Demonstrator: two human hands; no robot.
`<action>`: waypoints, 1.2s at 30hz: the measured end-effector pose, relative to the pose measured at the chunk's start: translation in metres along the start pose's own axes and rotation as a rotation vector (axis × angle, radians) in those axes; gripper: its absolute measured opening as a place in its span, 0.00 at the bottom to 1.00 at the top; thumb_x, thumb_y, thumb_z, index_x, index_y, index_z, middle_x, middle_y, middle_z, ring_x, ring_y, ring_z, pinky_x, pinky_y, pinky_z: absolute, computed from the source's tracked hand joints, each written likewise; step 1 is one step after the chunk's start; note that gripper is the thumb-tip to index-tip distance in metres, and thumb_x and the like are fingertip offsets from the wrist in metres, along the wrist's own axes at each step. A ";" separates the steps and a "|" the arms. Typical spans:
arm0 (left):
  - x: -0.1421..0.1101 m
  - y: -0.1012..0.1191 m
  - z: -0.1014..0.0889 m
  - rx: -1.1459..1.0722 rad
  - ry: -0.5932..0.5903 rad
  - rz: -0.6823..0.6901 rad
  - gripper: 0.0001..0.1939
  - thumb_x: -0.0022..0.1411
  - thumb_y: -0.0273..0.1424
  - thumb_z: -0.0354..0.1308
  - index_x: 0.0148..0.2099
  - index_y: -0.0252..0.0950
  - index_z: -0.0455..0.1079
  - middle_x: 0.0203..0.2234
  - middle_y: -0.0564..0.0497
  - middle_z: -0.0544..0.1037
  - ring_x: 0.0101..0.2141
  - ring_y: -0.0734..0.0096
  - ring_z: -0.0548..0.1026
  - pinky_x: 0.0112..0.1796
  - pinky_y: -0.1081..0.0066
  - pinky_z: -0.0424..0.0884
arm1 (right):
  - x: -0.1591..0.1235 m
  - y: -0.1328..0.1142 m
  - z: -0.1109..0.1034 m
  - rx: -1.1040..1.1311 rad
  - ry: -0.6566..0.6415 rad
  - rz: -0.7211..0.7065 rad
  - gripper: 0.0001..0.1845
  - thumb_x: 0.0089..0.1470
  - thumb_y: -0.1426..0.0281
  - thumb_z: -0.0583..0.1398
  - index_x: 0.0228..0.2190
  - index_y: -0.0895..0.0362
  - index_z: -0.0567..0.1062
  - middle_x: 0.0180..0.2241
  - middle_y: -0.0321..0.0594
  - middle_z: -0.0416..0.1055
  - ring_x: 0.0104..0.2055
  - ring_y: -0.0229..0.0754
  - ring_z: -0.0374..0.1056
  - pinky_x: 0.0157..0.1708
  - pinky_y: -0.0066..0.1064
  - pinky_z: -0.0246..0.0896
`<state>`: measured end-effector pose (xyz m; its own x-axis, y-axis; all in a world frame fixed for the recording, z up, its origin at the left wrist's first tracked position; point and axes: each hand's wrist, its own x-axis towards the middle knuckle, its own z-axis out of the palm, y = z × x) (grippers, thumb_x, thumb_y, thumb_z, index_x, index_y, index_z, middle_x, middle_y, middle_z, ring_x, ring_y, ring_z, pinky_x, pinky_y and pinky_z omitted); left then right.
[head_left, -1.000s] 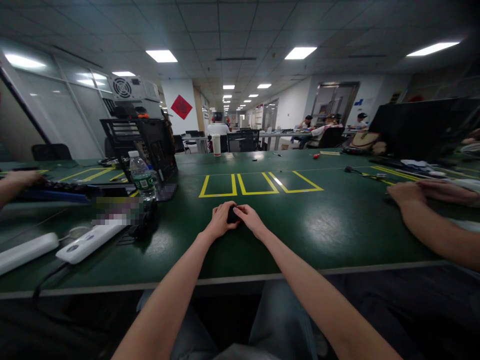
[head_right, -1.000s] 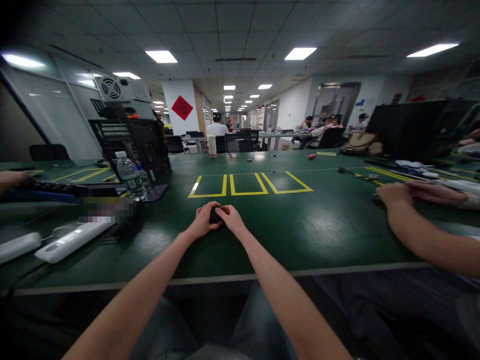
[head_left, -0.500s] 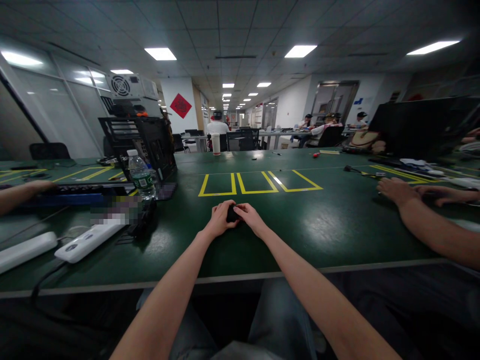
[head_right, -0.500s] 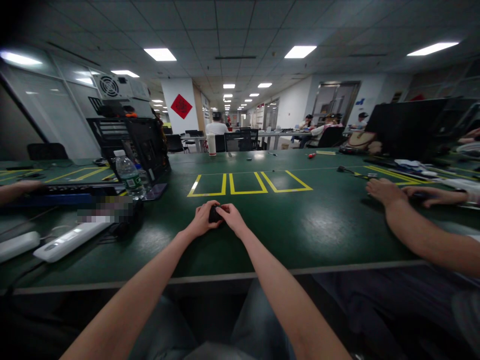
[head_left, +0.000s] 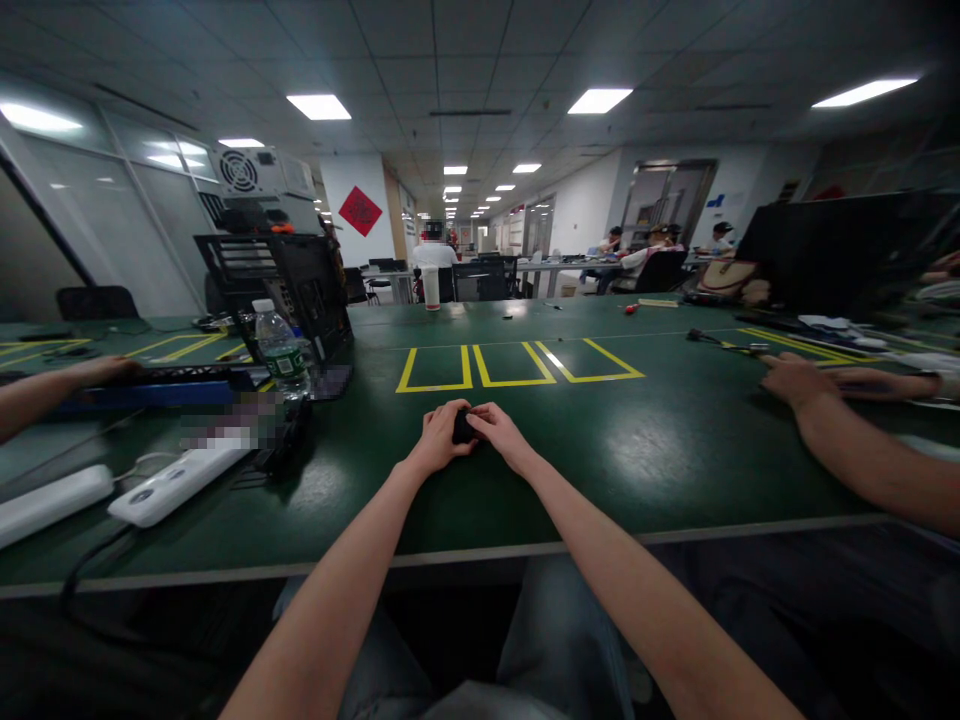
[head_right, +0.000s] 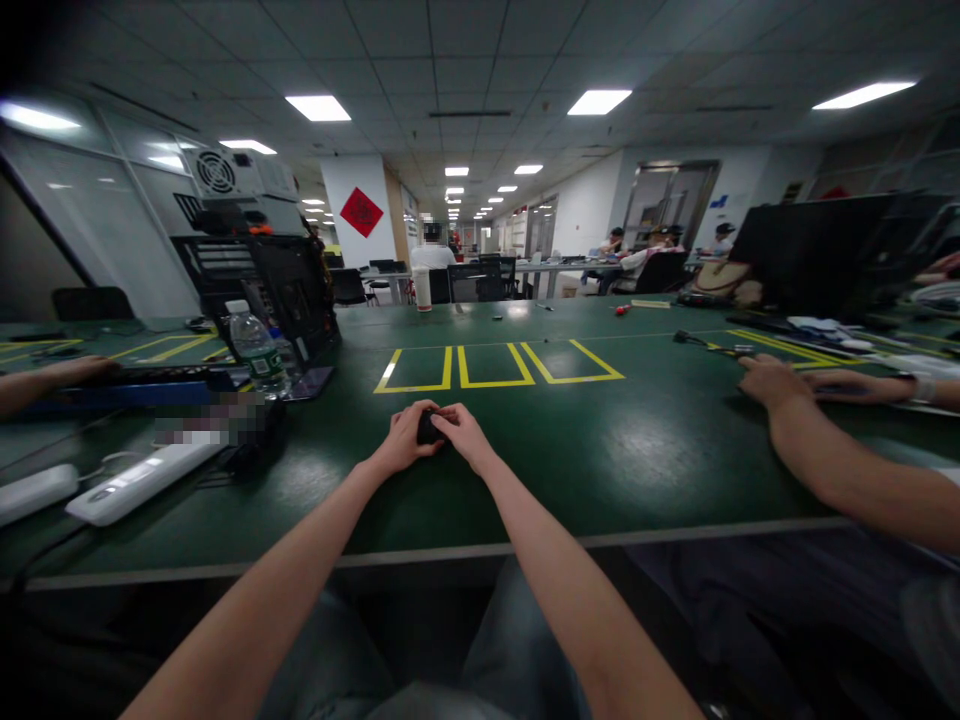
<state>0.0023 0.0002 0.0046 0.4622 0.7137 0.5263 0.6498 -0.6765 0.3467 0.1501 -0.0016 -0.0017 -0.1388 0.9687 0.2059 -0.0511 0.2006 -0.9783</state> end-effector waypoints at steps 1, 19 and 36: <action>0.000 0.000 0.000 0.000 -0.001 0.002 0.29 0.47 0.30 0.59 0.50 0.42 0.52 0.46 0.50 0.65 0.47 0.60 0.63 0.46 0.62 0.54 | 0.001 0.001 0.000 -0.003 0.001 0.008 0.12 0.43 0.63 0.59 0.31 0.56 0.68 0.31 0.36 0.68 0.36 0.39 0.64 0.34 0.32 0.59; 0.000 -0.003 0.002 -0.002 0.012 0.021 0.28 0.48 0.31 0.59 0.50 0.42 0.52 0.46 0.50 0.64 0.46 0.61 0.63 0.45 0.62 0.54 | -0.002 -0.002 0.000 -0.019 -0.008 -0.009 0.13 0.42 0.63 0.60 0.31 0.57 0.68 0.33 0.38 0.68 0.37 0.40 0.64 0.37 0.34 0.58; 0.000 -0.001 -0.001 -0.005 0.000 0.013 0.28 0.48 0.31 0.59 0.50 0.42 0.52 0.45 0.50 0.65 0.45 0.61 0.64 0.45 0.62 0.55 | -0.005 -0.006 0.000 -0.024 -0.024 0.001 0.14 0.41 0.64 0.61 0.31 0.58 0.68 0.33 0.38 0.67 0.37 0.40 0.64 0.36 0.34 0.59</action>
<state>0.0011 0.0001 0.0048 0.4705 0.7051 0.5304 0.6409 -0.6863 0.3439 0.1515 -0.0074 0.0035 -0.1624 0.9651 0.2055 -0.0270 0.2038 -0.9786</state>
